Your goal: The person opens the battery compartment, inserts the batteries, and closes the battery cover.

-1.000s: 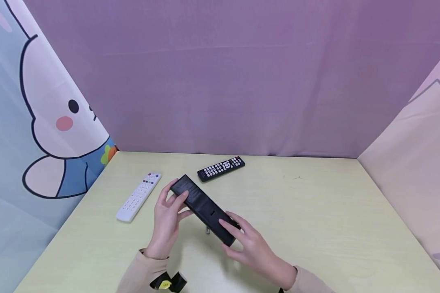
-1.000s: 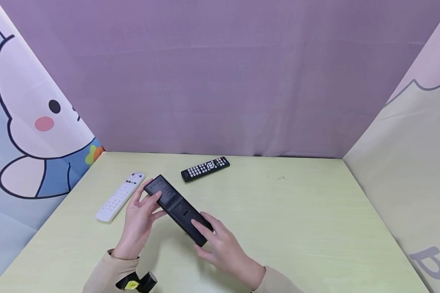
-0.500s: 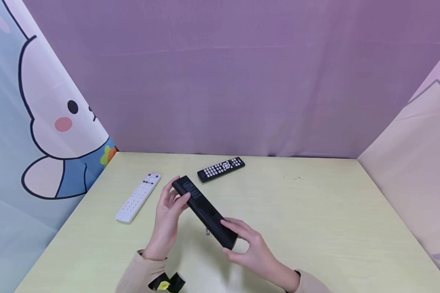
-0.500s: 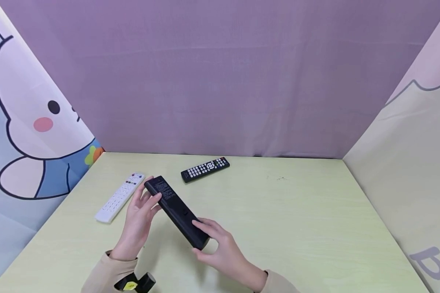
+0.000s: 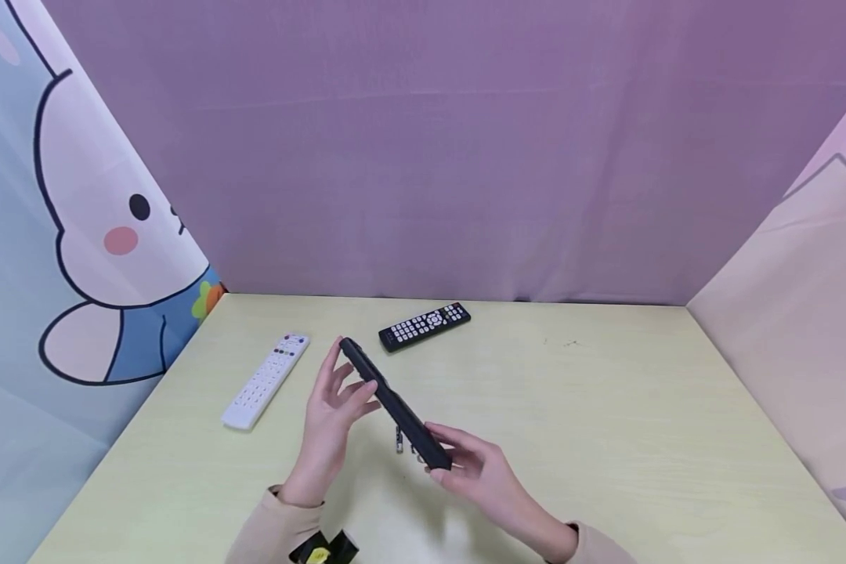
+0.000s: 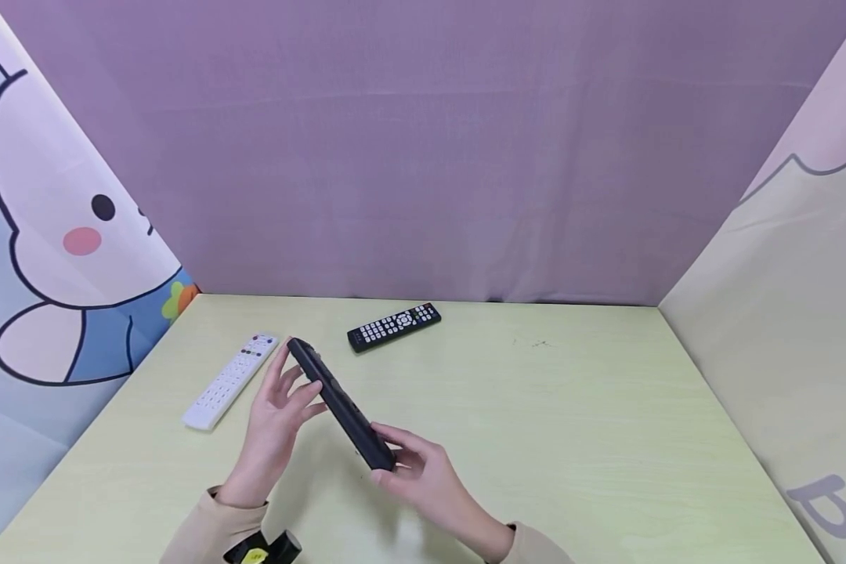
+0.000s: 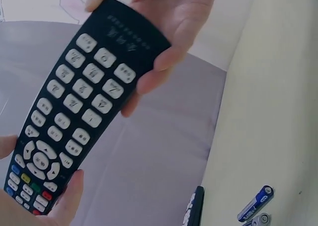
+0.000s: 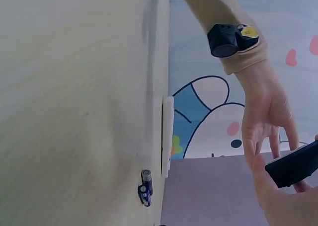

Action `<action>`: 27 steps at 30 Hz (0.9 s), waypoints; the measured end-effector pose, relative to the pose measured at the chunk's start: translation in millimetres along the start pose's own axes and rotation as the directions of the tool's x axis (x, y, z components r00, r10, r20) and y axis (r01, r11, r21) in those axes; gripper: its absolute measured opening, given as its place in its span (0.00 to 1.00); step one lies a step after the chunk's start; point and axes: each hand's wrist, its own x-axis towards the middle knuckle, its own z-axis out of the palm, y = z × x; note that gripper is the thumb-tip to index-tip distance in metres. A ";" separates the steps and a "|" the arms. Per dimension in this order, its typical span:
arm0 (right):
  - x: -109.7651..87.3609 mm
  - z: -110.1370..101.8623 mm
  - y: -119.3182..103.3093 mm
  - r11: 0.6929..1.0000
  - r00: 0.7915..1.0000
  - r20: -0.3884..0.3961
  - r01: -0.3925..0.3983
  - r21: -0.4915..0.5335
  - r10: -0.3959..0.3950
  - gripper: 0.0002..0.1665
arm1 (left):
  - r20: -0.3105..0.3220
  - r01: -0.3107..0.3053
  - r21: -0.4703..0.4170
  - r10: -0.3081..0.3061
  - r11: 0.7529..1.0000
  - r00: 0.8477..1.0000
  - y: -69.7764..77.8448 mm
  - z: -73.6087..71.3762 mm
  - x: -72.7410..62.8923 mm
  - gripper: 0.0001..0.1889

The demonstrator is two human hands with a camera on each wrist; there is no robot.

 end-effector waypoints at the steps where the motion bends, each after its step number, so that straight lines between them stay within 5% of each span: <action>1: 0.2 0.1 -0.3 1.000 1.000 0.003 -0.013 0.023 0.013 0.31 | 0.008 -0.002 0.006 0.002 1.000 1.000 -0.5 0.5 -0.6 0.40; 9: 1.5 0.5 2.1 0.985 0.999 0.046 -0.037 0.168 0.029 0.32 | 0.017 0.007 0.026 -0.008 1.000 1.000 -3.9 6.3 -4.8 0.45; 16: 2.1 2.1 2.6 0.979 0.997 0.065 -0.049 0.197 0.037 0.31 | -0.005 0.042 0.067 -0.042 0.997 0.999 -4.2 10.8 -7.4 0.46; 23: 2.2 1.0 3.9 0.992 0.996 0.068 -0.061 0.111 0.054 0.32 | -0.033 0.058 0.082 -0.055 0.995 0.998 -6.0 10.4 -6.3 0.47; 27: 2.4 0.1 5.4 0.998 0.997 0.054 -0.055 -0.015 0.056 0.31 | -0.025 0.006 0.105 -0.004 0.994 1.000 -8.6 9.3 -5.9 0.47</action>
